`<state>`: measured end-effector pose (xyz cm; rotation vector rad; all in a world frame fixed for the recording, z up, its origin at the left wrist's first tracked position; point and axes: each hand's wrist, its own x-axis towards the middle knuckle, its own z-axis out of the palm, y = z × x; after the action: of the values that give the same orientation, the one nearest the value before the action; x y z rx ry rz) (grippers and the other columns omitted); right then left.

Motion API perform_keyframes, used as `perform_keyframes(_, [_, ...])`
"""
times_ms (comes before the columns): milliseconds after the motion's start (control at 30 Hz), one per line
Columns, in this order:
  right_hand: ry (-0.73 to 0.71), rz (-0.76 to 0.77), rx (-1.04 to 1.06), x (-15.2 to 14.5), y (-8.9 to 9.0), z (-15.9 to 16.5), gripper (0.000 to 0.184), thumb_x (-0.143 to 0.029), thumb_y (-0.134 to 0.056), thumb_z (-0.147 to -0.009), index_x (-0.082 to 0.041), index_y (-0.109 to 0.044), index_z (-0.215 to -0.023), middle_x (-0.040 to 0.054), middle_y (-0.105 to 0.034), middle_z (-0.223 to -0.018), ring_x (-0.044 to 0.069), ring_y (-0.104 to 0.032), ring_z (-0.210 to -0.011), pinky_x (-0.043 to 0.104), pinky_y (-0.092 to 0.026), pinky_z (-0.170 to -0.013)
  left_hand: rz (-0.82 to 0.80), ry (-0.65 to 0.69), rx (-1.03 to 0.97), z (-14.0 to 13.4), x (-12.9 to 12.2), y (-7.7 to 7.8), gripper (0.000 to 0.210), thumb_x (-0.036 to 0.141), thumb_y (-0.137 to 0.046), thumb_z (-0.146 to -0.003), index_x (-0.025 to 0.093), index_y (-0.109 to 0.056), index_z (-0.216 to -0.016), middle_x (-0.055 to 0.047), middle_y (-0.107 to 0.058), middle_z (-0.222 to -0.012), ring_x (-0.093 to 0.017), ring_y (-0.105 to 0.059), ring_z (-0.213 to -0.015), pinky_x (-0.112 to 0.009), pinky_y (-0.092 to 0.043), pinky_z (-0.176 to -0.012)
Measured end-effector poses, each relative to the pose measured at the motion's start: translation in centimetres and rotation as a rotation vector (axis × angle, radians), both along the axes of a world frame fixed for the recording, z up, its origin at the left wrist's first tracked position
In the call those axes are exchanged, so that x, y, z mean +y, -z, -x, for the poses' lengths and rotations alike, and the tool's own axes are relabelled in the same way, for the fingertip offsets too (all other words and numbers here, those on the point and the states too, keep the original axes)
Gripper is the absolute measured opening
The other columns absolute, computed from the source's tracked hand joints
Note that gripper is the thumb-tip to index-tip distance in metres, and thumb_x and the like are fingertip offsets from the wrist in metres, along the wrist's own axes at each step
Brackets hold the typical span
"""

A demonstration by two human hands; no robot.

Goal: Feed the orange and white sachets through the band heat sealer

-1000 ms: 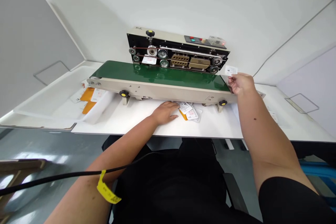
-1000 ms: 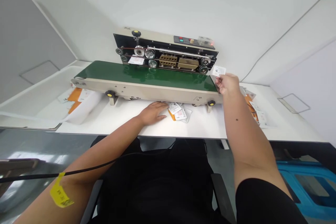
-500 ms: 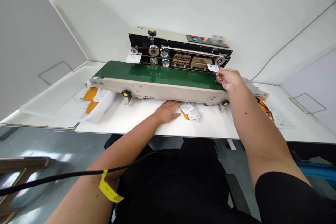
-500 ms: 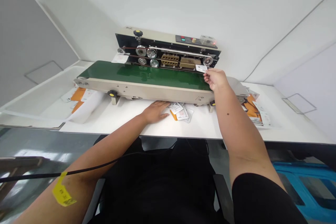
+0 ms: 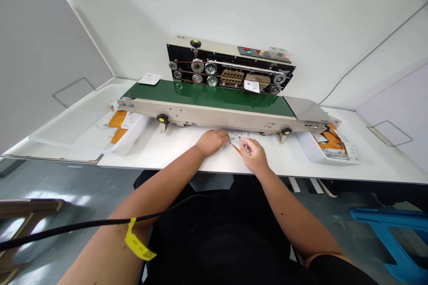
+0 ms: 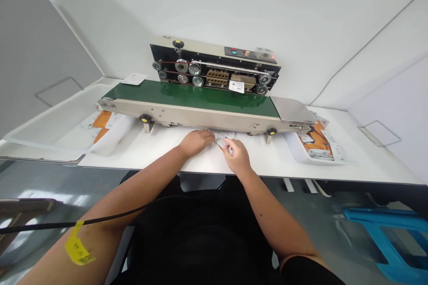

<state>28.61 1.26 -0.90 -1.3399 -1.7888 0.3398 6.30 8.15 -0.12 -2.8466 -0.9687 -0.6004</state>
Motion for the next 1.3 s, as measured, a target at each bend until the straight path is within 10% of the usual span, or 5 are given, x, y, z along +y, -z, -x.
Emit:
perform_keyframes(233, [-0.139, 0.073, -0.274, -0.1, 1.0, 0.7, 0.035, -0.027, -0.058, -0.093, -0.028, -0.075, -0.123, 0.0067, -0.071, -0.088, 0.030, -0.058, -0.097, 0.047, -0.052, -0.093, 0.114, -0.085, -0.470, 0.9, 0.0, -1.1, 0.026, 0.030, -0.045, -0.106, 0.018, -0.068, -0.109, -0.012, -0.071, -0.108, -0.024, -0.063, -0.103, -0.040, -0.051, -0.097])
perform_keyframes(467, [-0.058, 0.071, -0.026, 0.2, 0.2, 1.2, 0.033, -0.029, -0.059, -0.091, -0.027, -0.075, -0.119, 0.0067, -0.071, -0.092, 0.028, -0.061, -0.094, 0.044, -0.052, -0.089, 0.726, -0.052, -1.019, 1.1, 0.9, -0.3, 0.030, 0.049, -0.056, -0.100, 0.019, -0.054, -0.107, 0.001, -0.063, -0.079, -0.011, -0.054, -0.055, -0.024, -0.044, -0.051])
perform_keyframes(867, [-0.067, 0.355, 0.673, 1.4, 1.5, 3.1, 0.042, -0.057, -0.071, -0.086, -0.020, -0.068, -0.106, 0.0032, -0.071, -0.088, 0.015, -0.058, -0.065, 0.027, -0.049, -0.058, 0.923, 0.082, -0.894, 0.6, -0.2, 0.1, 0.035, 0.050, -0.068, -0.093, 0.019, -0.055, -0.101, 0.001, -0.063, -0.077, -0.012, -0.062, -0.061, -0.023, -0.048, -0.055])
perform_keyframes(1300, [-0.067, 0.336, 0.712, 1.0, 1.6, 3.2, 0.039, -0.056, -0.072, -0.085, -0.020, -0.066, -0.099, -0.0006, -0.064, -0.075, 0.012, -0.054, -0.057, 0.025, -0.045, -0.051, 0.830, 0.070, -0.842, 0.6, -0.5, -0.8, 0.030, 0.046, -0.067, -0.092, 0.018, -0.057, -0.095, 0.004, -0.054, -0.070, -0.010, -0.049, -0.060, -0.022, -0.038, -0.056])
